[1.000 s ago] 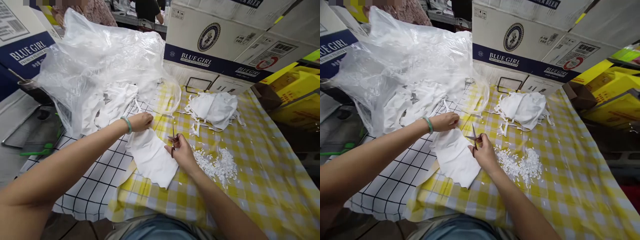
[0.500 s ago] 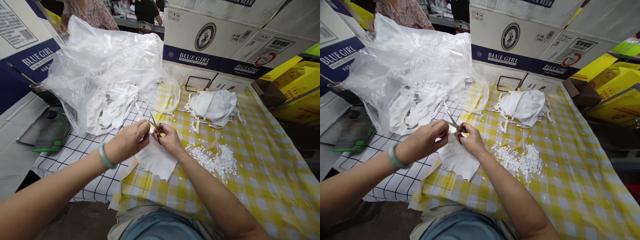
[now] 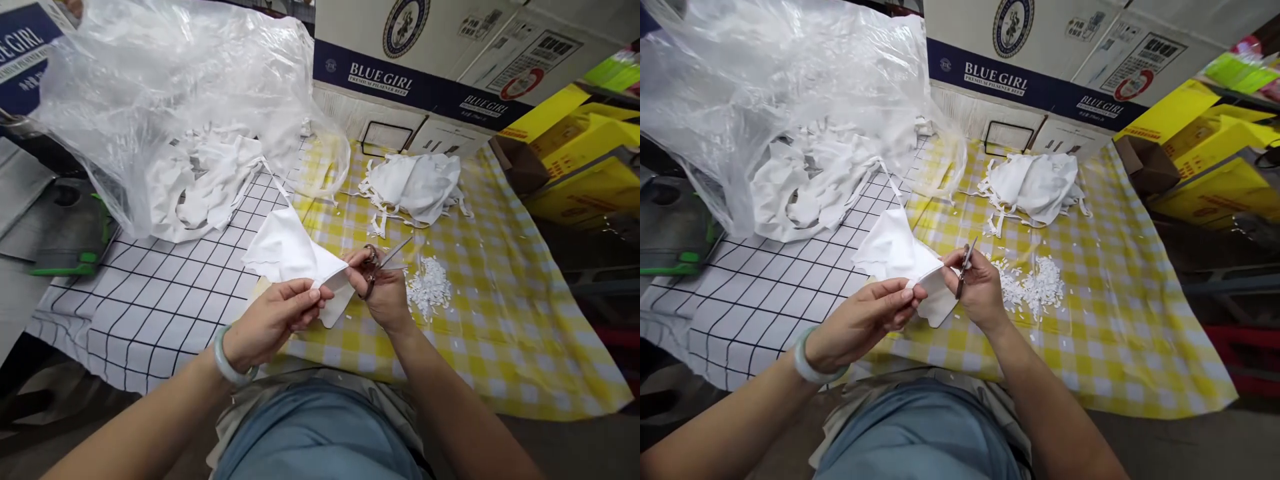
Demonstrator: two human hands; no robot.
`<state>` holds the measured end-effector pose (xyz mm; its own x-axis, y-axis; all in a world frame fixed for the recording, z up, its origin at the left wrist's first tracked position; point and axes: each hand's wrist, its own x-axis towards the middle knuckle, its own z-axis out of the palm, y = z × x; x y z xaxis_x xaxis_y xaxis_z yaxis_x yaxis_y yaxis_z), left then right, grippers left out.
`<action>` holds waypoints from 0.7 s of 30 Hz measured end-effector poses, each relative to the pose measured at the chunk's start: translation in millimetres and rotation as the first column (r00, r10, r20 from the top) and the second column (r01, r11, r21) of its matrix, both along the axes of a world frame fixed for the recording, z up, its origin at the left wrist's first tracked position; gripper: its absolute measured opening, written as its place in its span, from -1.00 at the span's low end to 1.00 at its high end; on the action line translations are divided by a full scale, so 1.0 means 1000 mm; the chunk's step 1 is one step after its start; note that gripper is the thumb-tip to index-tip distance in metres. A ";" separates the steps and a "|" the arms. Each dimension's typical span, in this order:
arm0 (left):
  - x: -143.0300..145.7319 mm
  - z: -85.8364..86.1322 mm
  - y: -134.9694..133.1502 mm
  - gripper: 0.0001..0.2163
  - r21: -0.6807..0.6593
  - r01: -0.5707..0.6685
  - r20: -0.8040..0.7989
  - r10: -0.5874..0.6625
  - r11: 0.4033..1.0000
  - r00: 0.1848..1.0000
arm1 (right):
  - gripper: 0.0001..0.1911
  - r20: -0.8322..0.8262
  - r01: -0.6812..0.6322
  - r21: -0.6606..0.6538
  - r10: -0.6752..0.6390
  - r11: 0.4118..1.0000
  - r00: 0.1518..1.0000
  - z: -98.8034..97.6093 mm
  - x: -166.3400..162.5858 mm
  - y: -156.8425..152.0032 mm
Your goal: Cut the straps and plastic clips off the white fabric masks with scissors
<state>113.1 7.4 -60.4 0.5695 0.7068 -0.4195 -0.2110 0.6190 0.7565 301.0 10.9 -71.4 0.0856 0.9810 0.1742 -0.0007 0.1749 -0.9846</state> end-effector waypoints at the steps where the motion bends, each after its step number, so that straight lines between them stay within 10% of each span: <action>1: -0.001 0.002 -0.002 -0.74 0.087 0.017 -0.076 -0.010 0.996 0.997 | -0.86 0.011 0.011 -0.034 -0.011 0.999 1.000 0.000 0.003 -0.001; 5: -0.008 0.018 -0.002 -0.71 0.404 0.153 -0.336 -0.009 0.902 0.942 | -0.75 0.008 -0.032 -0.194 0.034 0.981 0.999 -0.005 0.000 -0.005; 10: 0.002 0.027 0.009 -0.79 0.799 0.135 -0.328 0.237 0.586 0.914 | -0.61 -0.243 -0.173 -0.317 0.097 0.933 0.965 -0.019 -0.032 -0.017; 15: 0.027 -0.007 0.012 -0.74 0.558 -0.091 -0.150 0.209 0.825 0.966 | -0.65 -0.061 -0.148 -0.312 0.136 0.938 0.989 -0.026 -0.025 -0.034; 21: 0.048 -0.029 0.001 -0.74 0.635 -0.098 -0.193 0.281 0.766 0.940 | -0.60 0.622 0.025 -0.201 0.108 0.979 0.775 -0.005 0.032 -0.046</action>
<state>160.8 8.4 -89.4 0.3294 0.9438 0.0256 -0.0122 -0.0228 0.9997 332.8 -35.0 -76.6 -0.0193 0.9997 -0.0123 0.6251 0.0024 -0.7806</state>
